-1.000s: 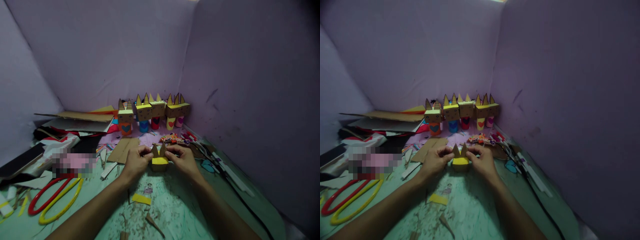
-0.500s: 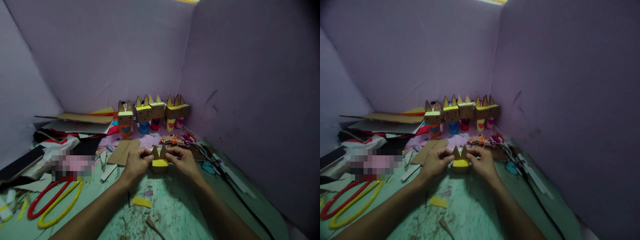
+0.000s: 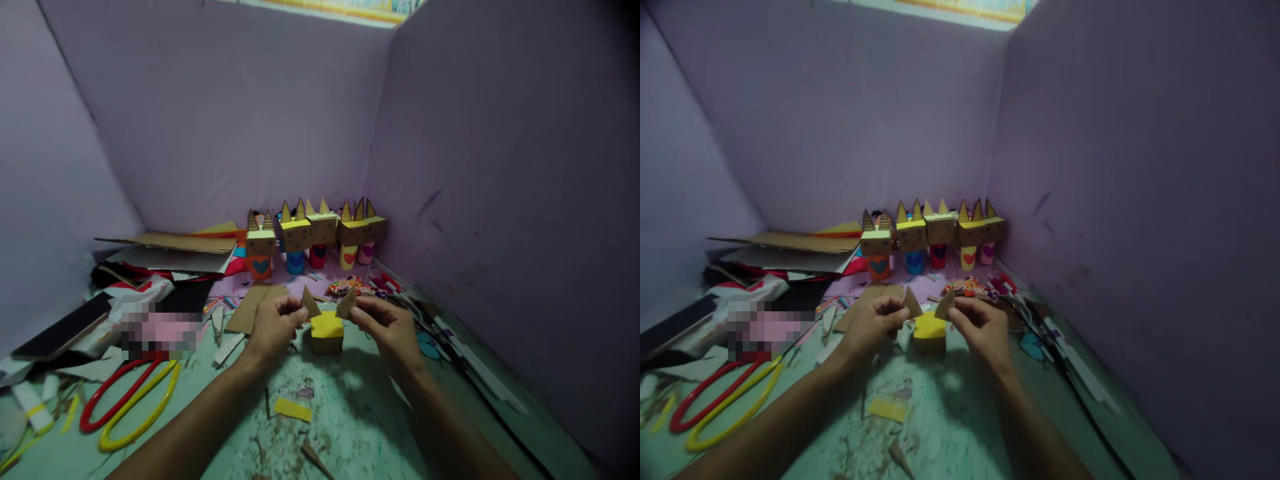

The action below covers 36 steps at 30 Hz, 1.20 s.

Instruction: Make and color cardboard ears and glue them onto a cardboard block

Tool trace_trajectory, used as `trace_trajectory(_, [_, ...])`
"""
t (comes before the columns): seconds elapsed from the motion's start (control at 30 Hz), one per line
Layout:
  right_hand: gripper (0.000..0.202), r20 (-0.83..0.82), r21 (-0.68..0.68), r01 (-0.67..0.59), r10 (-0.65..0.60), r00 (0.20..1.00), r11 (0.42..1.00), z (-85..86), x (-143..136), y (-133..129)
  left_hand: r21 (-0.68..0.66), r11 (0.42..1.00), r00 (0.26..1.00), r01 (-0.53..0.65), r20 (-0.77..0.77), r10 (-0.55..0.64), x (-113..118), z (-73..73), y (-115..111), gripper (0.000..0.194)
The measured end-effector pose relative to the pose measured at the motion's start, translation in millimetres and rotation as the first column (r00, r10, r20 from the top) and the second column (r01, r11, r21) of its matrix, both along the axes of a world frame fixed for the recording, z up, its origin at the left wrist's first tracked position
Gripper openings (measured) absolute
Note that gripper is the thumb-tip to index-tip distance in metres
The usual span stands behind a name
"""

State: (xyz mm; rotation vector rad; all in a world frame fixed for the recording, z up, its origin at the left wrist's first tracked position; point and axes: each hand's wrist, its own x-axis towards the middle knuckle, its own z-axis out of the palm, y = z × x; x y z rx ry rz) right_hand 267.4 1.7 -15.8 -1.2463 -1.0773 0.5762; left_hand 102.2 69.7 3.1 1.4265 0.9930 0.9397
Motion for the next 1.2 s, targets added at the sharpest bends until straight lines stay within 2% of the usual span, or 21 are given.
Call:
trace_trajectory(0.1, [0.017, -0.14, -0.101, -0.211, 0.196, 0.971, 0.972, 5.2, -14, -16, -0.03, 1.0, 1.0, -0.009, 0.007, 0.01, -16, 12.2, -6, 0.016])
trace_trajectory(0.2, [0.011, -0.153, -0.313, -0.462, 0.436, 0.887, 0.83, 0.2, -43, -30, -0.085, 0.996, 0.999, -0.034, -0.018, 0.033, -41, 16.4, -16, 0.016])
trace_trajectory(0.27, [0.013, -0.197, -0.385, -0.535, 0.5, 0.843, 0.752, -9.0, -63, -34, -0.114, 0.992, 0.998, -0.061, -0.032, 0.058, -58, 13.1, -23, 0.018])
trace_trajectory(0.33, [0.016, -0.19, -0.429, -0.551, 0.524, 0.83, 0.716, -18.8, -79, -33, -0.127, 0.988, 0.996, -0.087, -0.023, 0.084, -73, 6.4, -28, 0.02])
trace_trajectory(0.4, [0.014, -0.18, -0.426, -0.529, 0.505, 0.845, 0.734, -24.1, -88, -26, -0.138, 0.986, 0.996, -0.089, -0.002, 0.089, -83, -1.2, -32, 0.02])
trace_trajectory(0.5, [0.006, -0.26, -0.382, -0.483, 0.411, 0.874, 0.788, -19.5, -93, -14, -0.16, 0.982, 0.994, -0.1, 0.025, 0.105, -92, -8.7, -34, 0.021])
trace_trajectory(0.67, [0.029, -0.443, -0.331, -0.491, 0.327, 0.835, 0.806, -6.9, -103, -5, -0.167, 0.974, 0.987, -0.153, 0.018, 0.158, -99, -8.1, -34, 0.019])
trace_trajectory(0.77, [0.036, -0.469, -0.369, -0.479, 0.285, 0.836, 0.797, -11.8, -106, -4, -0.194, 0.969, 0.988, -0.15, 0.018, 0.156, -102, -7.5, -32, 0.017])
trace_trajectory(0.93, [0.037, -0.462, -0.401, -0.481, 0.282, 0.841, 0.78, -21.8, -103, -2, -0.254, 0.955, 0.986, -0.154, 0.024, 0.165, -103, -9.8, -29, 0.018])
trace_trajectory(1.07, [0.034, -0.514, -0.382, -0.511, 0.282, 0.81, 0.77, -22.1, -101, -3, -0.33, 0.936, 0.992, -0.12, -0.008, 0.125, -102, -12.5, -28, 0.016])
trace_trajectory(1.2, [0.027, -0.511, -0.385, -0.509, 0.282, 0.812, 0.77, -19.7, -102, -3, -0.36, 0.929, 0.996, -0.09, -0.034, 0.083, -101, -16.7, -29, 0.015])
